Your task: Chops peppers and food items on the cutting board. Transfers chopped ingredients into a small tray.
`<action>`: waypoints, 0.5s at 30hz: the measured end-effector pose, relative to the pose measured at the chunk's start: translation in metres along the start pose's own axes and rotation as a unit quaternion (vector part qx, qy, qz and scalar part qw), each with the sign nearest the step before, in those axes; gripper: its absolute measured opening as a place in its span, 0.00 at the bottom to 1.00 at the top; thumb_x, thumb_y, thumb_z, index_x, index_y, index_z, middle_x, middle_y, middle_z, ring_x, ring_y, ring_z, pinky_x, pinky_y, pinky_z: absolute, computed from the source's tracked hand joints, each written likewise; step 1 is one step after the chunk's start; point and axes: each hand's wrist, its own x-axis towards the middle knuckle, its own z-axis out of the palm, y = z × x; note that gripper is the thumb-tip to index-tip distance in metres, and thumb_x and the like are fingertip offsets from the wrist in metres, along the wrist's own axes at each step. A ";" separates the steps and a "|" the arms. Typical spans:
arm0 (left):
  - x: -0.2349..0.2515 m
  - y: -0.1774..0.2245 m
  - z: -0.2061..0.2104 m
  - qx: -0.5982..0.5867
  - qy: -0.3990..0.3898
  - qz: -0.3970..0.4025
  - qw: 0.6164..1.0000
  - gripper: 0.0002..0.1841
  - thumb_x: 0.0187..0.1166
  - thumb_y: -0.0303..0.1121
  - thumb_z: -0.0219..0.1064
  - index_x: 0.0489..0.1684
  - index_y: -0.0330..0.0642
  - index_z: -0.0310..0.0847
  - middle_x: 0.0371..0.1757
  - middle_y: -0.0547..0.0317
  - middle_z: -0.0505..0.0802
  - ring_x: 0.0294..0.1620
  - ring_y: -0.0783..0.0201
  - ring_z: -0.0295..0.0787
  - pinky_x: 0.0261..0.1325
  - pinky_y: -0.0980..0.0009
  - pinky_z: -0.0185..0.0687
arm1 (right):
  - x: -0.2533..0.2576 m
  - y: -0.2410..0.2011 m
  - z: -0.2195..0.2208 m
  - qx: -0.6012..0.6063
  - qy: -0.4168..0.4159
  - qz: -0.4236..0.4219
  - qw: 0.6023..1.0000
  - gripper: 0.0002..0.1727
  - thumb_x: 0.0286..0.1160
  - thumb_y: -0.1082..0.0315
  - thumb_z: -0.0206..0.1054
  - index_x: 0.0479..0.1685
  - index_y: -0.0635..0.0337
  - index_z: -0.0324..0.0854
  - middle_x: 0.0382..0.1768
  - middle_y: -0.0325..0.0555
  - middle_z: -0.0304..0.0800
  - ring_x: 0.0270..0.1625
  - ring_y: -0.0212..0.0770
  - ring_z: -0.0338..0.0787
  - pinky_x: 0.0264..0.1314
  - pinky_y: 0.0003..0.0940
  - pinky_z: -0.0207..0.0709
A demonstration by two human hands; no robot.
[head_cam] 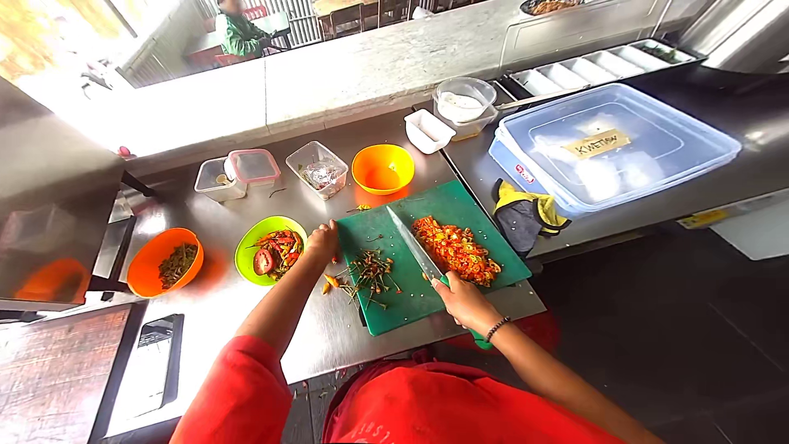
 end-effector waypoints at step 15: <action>-0.093 0.095 0.028 -0.384 0.088 0.311 0.865 0.11 0.79 0.22 0.67 0.55 0.28 0.83 0.51 0.38 0.92 0.53 0.43 0.91 0.59 0.46 0.84 | 0.004 0.014 -0.006 -0.008 -0.036 0.022 0.999 0.27 0.97 0.50 0.46 0.75 0.65 0.67 0.41 0.58 0.82 0.35 0.49 0.87 0.45 0.45 0.82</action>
